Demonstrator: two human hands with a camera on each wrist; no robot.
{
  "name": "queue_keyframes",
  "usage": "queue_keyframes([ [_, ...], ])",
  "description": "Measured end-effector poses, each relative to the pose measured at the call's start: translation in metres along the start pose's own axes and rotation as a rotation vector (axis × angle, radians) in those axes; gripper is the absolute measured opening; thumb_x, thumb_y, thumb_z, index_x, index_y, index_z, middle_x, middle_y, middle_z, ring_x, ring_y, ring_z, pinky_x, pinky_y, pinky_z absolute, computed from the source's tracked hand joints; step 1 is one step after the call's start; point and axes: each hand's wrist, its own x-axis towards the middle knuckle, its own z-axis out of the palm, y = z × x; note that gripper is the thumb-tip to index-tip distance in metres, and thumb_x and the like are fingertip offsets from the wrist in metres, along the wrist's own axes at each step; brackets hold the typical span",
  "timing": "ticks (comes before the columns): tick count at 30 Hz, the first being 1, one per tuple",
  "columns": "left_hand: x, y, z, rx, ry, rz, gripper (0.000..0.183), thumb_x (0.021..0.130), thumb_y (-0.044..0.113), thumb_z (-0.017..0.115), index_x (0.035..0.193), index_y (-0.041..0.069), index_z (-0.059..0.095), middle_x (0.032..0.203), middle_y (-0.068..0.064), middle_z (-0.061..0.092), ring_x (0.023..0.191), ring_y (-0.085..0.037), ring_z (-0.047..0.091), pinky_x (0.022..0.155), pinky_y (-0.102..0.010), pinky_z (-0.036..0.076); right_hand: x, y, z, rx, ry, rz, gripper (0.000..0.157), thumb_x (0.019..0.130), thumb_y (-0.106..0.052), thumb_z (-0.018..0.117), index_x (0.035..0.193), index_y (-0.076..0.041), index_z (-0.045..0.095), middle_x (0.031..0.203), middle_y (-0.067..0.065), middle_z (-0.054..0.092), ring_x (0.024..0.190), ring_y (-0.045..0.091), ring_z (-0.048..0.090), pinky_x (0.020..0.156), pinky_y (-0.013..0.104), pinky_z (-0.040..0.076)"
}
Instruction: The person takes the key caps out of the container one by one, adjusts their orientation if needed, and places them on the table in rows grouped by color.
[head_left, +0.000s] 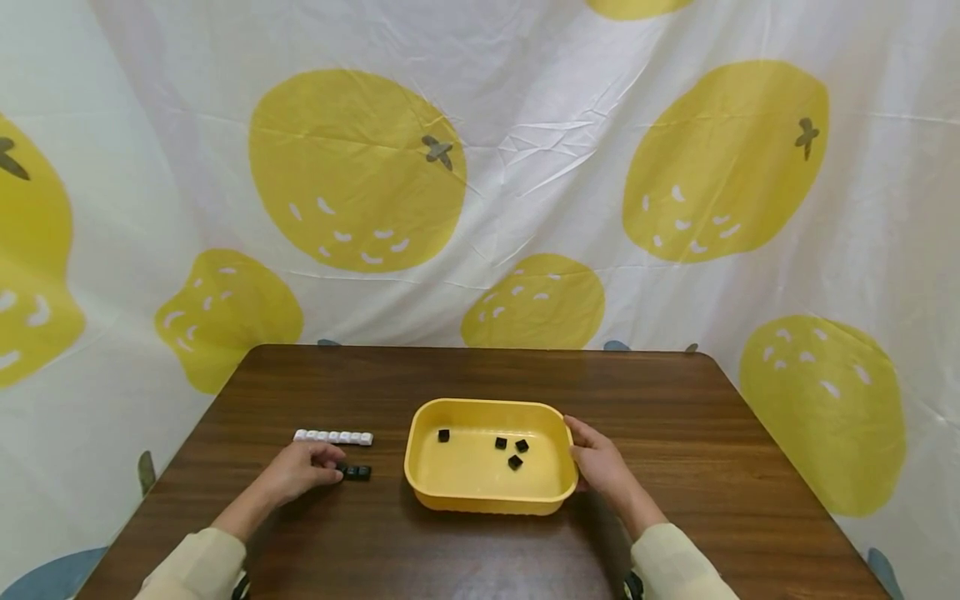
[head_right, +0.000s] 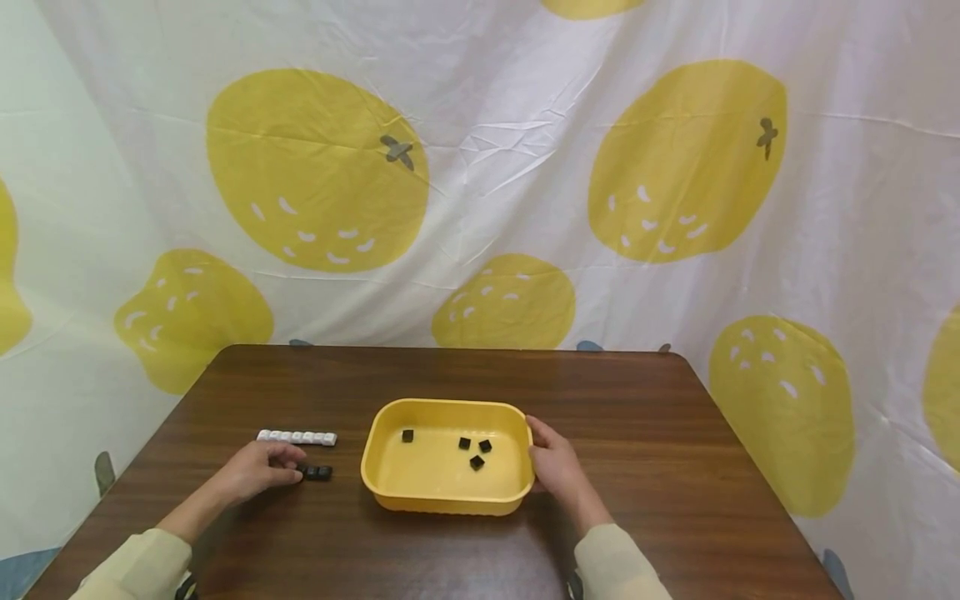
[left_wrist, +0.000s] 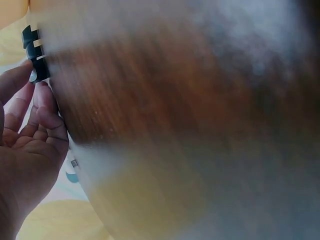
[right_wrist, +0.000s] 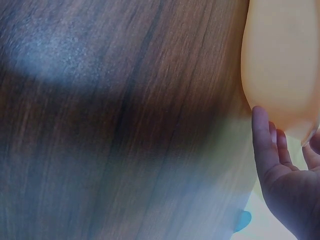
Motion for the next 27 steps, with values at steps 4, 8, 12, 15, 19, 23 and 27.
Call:
queue_keyframes([
  [4,-0.0003,0.0003,0.0003,0.004,0.004,-0.011,0.023,0.083,0.008,0.077,0.103,-0.001,0.071,0.087,-0.001,0.064,0.081,-0.015,0.057,0.069,-0.033,0.048,-0.0002,-0.0007,0.0001,-0.002,-0.002,-0.001,0.053,0.099,0.001,0.042,0.152,-0.003,0.037,0.121,0.029,0.054,0.073,0.026,0.063,0.054,0.038,0.056],
  [8,-0.0005,-0.0001,0.001,0.002,0.021,-0.026,0.016,0.084,0.006,0.075,0.099,0.0,0.071,0.086,-0.002,0.065,0.08,-0.016,0.057,0.068,-0.034,0.047,-0.0003,-0.0015,0.0007,0.01,0.001,0.004,0.053,0.099,0.001,0.041,0.152,-0.003,0.037,0.121,0.029,0.053,0.074,0.026,0.064,0.055,0.038,0.056],
  [12,-0.0006,0.0002,0.0012,0.019,0.036,-0.024,0.008,0.087,0.006,0.072,0.094,0.003,0.072,0.085,-0.003,0.067,0.076,-0.015,0.057,0.065,-0.032,0.047,-0.0006,-0.0021,0.0008,0.01,0.003,0.003,0.053,0.099,0.001,0.042,0.151,-0.004,0.038,0.12,0.028,0.053,0.073,0.025,0.063,0.054,0.037,0.056],
  [15,-0.0014,0.0008,0.0005,0.048,0.034,-0.008,0.007,0.09,0.008,0.07,0.094,0.003,0.074,0.087,-0.004,0.068,0.073,-0.014,0.057,0.063,-0.032,0.047,-0.0009,-0.002,0.0007,0.004,0.003,0.0,0.053,0.099,0.001,0.042,0.151,-0.003,0.038,0.118,0.027,0.053,0.071,0.025,0.062,0.053,0.036,0.055],
  [19,-0.0016,0.0004,-0.0005,0.066,0.029,-0.008,0.01,0.091,0.012,0.07,0.096,0.005,0.074,0.088,-0.003,0.068,0.075,-0.014,0.056,0.064,-0.033,0.047,-0.0009,-0.0017,0.001,0.004,0.005,-0.001,0.053,0.099,0.001,0.041,0.151,-0.004,0.038,0.12,0.028,0.053,0.07,0.024,0.062,0.052,0.036,0.054],
  [23,-0.0004,-0.0021,0.0001,0.024,0.019,0.014,0.022,0.084,0.012,0.077,0.102,0.002,0.07,0.087,-0.003,0.064,0.077,-0.015,0.056,0.067,-0.032,0.047,-0.001,-0.0022,0.001,0.004,0.003,-0.001,0.053,0.099,0.001,0.041,0.151,-0.004,0.038,0.122,0.028,0.053,0.07,0.024,0.062,0.052,0.035,0.054],
  [27,0.0008,-0.0035,0.0018,0.002,0.004,0.069,0.036,0.076,0.006,0.083,0.106,-0.001,0.063,0.089,-0.005,0.06,0.074,-0.015,0.055,0.065,-0.029,0.046,-0.0014,-0.0026,0.0006,0.008,0.001,-0.001,0.053,0.099,0.001,0.041,0.152,-0.004,0.037,0.122,0.029,0.053,0.069,0.024,0.062,0.052,0.036,0.055],
])
